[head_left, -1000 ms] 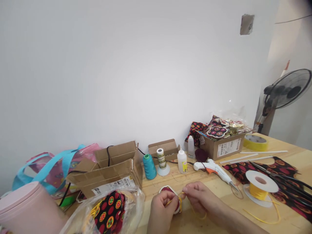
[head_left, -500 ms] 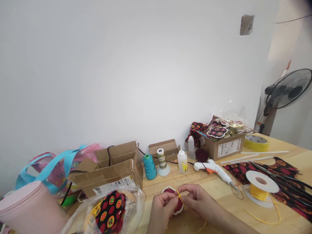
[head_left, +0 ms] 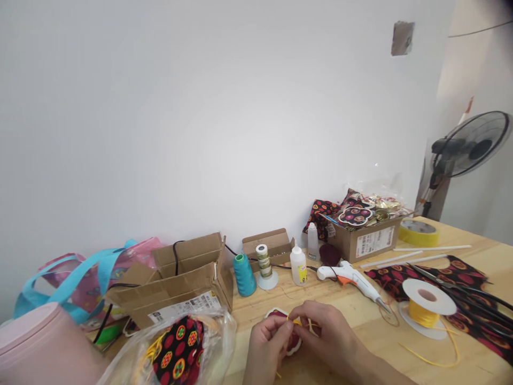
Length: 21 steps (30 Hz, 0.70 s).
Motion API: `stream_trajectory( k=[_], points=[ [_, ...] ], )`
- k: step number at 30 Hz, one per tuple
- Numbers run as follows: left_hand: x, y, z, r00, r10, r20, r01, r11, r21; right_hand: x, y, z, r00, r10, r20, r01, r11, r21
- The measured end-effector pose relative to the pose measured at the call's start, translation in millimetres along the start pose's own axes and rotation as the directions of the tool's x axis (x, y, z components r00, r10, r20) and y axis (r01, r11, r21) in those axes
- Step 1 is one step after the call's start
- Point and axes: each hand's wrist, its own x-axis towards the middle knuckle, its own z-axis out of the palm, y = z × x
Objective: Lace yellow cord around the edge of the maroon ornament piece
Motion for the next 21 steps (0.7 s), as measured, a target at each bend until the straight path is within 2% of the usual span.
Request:
stream_trajectory(
  k=[4, 10, 16, 21],
  points=[
    [-0.4, 1.7, -2.0, 0.999, 0.019, 0.034, -0.02, 0.999, 0.041, 1.4, 2.3, -2.2, 1.0, -0.024, 0.001, 0.024, 0.998, -0.06],
    [-2.2, 4.9, -2.5, 0.992, 0.114, 0.063, -0.122, 0.982, 0.141, 1.7, 4.9, -2.0, 0.998, -0.06, -0.003, 0.06, 0.997, -0.054],
    [-4.6, 7.9, -3.2, 0.992, 0.104, 0.068, -0.115, 0.978, 0.173, 1.1, 3.8, -1.7, 0.999, -0.051, 0.011, 0.051, 0.998, -0.033],
    [-4.1, 7.7, -2.3, 0.996, 0.088, 0.003, -0.087, 0.988, 0.131, 1.4, 4.2, -1.0, 0.999, -0.031, 0.03, 0.032, 0.999, -0.013]
  ],
)
